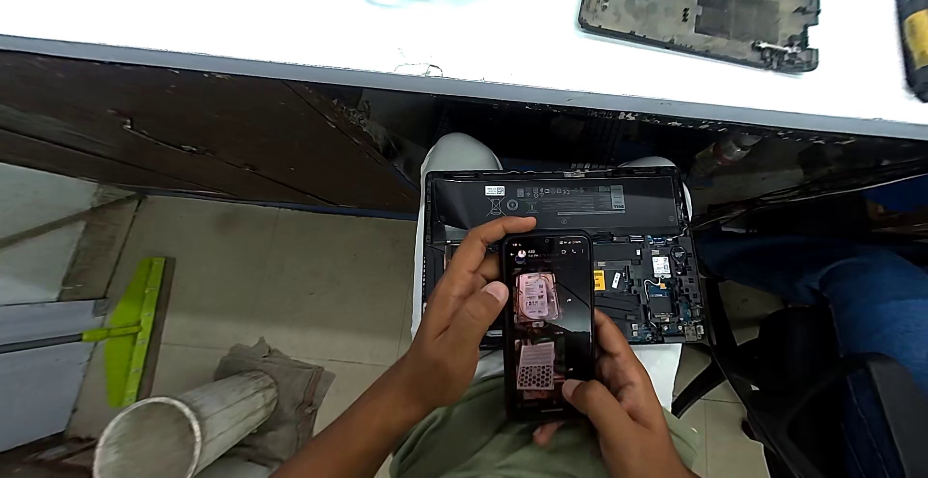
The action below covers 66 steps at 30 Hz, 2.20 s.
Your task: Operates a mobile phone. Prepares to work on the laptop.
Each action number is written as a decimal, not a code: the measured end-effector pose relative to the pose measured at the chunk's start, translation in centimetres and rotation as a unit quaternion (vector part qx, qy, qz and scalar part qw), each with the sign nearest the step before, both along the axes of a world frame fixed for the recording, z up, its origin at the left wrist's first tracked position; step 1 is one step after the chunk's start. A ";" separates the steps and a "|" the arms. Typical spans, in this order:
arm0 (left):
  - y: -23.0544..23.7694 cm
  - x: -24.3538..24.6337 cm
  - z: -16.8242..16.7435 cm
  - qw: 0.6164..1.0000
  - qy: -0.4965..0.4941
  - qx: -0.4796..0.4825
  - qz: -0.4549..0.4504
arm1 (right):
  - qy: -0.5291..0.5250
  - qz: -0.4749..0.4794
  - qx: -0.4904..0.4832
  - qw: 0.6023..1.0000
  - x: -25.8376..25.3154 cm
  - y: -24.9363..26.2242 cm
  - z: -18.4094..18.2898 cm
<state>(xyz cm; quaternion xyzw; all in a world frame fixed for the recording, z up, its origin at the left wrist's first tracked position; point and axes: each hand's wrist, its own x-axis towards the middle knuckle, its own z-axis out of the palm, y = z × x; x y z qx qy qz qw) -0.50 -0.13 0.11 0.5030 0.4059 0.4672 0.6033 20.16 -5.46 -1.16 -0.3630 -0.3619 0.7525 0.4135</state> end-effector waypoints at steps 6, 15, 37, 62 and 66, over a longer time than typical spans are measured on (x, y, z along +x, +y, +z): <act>0.1 0.1 0.2 1.000 0.003 -0.001 0.000 | 0.014 -0.019 0.007 1.000 -0.1 0.1 -0.2; 0.2 0.0 0.2 1.000 0.008 0.002 0.000 | 0.042 -0.010 -0.006 0.999 0.2 0.3 -0.5; 0.1 0.2 0.1 1.000 0.017 -0.016 0.019 | 0.030 0.002 0.002 1.000 0.0 0.5 -0.2; -1.0 0.2 0.0 0.998 -0.038 -0.046 -0.010 | -0.037 0.013 0.067 0.997 0.0 0.6 -0.2; -3.2 0.8 -0.8 0.995 -0.021 -0.066 -0.066 | -0.011 0.012 0.054 0.998 0.7 1.7 0.6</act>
